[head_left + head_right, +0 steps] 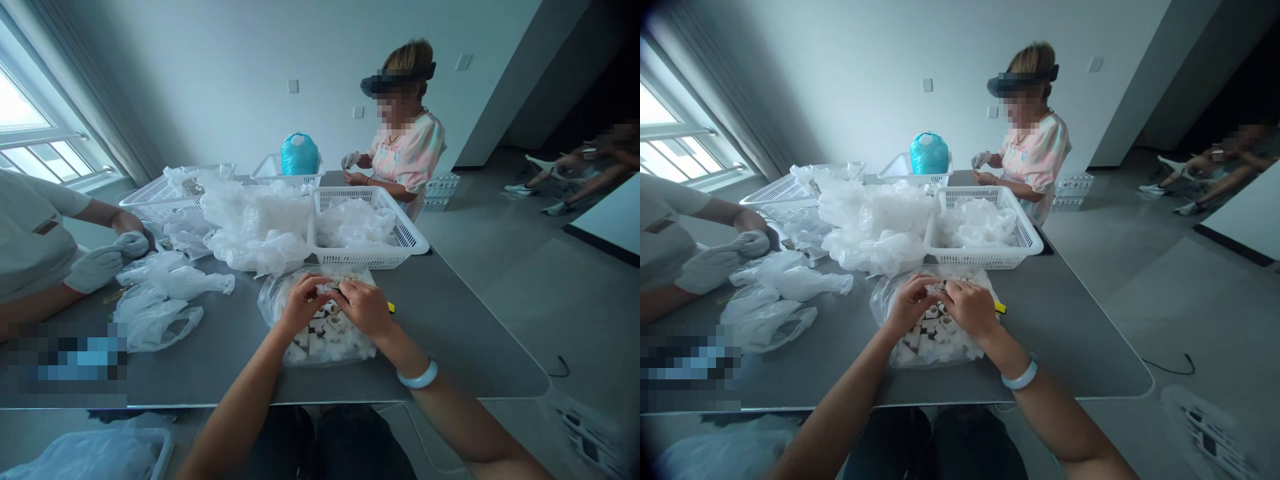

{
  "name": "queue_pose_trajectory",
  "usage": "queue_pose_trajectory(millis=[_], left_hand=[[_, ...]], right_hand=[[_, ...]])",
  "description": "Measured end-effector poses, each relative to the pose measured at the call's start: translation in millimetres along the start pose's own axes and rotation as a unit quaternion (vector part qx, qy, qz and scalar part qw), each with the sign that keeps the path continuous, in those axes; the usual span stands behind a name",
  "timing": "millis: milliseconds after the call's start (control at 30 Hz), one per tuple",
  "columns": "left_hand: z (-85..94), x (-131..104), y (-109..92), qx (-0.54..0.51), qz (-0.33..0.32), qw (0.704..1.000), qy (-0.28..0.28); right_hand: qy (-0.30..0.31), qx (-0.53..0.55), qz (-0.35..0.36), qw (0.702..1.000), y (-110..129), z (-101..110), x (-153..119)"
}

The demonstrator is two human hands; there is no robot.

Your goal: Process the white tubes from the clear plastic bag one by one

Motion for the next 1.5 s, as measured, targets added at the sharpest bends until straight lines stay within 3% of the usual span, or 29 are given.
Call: queue_pose_trajectory(millis=[633, 933, 1500], left_hand=[[-0.9, -1.0, 1.7, 0.104, -0.107, 0.989, -0.015], [-1.0, -1.6, -5.5, 0.075, -0.079, 0.994, 0.027], [-3.9, -3.6, 3.9, 0.177, -0.103, 0.979, 0.001]], right_hand=[[0.015, -0.022, -0.012, 1.0, 0.6, 2.5, -0.6], [-0.015, -0.028, -0.041, 0.999, -0.9, 2.5, 0.4], [0.009, -0.015, -0.048, 0.999, -0.4, -1.6, -0.9]])
Point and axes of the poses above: each hand's wrist, its own x-axis towards the middle knuckle, its own z-axis out of the back of the hand, y = z × x, the point moved 2 cm from there along x, towards the middle knuckle, and after that the axes turned 9 degrees about -z, right-handed, at the moved point
